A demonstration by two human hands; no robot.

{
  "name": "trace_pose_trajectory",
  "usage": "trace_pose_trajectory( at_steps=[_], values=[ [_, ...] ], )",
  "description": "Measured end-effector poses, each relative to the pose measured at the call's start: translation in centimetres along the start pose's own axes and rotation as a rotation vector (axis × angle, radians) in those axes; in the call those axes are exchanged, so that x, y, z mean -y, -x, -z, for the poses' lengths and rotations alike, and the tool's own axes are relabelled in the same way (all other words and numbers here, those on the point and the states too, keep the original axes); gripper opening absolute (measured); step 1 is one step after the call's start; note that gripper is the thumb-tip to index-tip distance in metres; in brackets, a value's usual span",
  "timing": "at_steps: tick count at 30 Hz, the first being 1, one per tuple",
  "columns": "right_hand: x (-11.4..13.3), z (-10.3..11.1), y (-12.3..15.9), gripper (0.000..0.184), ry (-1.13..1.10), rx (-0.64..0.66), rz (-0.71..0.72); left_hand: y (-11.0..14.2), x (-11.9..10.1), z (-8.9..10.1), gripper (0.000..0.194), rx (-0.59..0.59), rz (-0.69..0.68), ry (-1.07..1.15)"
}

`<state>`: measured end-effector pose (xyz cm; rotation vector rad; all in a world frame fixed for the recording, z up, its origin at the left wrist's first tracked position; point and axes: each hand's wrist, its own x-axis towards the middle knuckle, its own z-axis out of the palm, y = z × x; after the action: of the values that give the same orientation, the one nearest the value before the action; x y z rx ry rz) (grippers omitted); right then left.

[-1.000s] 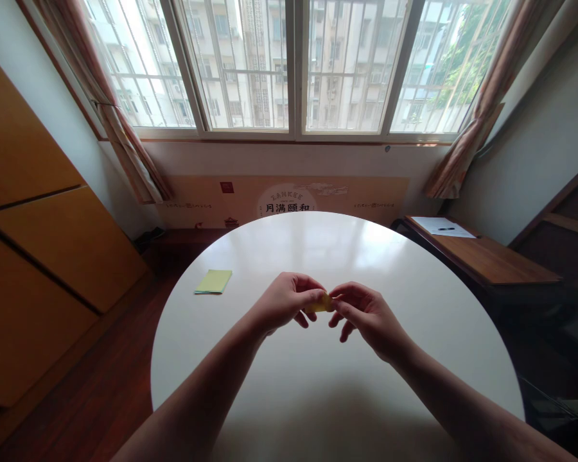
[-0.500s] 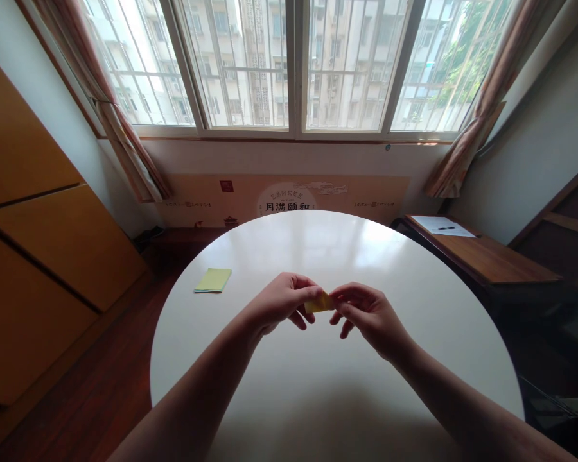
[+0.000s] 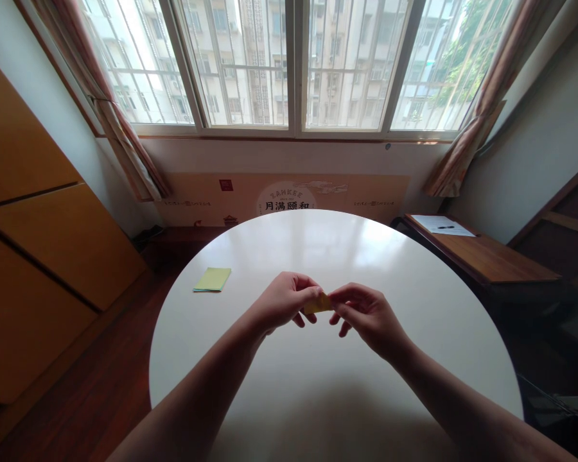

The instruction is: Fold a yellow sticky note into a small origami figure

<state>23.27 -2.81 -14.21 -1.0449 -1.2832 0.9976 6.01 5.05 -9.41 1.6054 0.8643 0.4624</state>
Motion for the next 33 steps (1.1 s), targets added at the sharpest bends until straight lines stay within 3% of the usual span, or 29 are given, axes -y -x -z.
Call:
trace_pose_trajectory(
  at_steps=[33],
  values=[
    [-0.43,0.29,0.03,0.013,-0.001,-0.004,-0.013,-0.24,0.40,-0.27,0.026,-0.024,-0.092,-0.079]
  ],
)
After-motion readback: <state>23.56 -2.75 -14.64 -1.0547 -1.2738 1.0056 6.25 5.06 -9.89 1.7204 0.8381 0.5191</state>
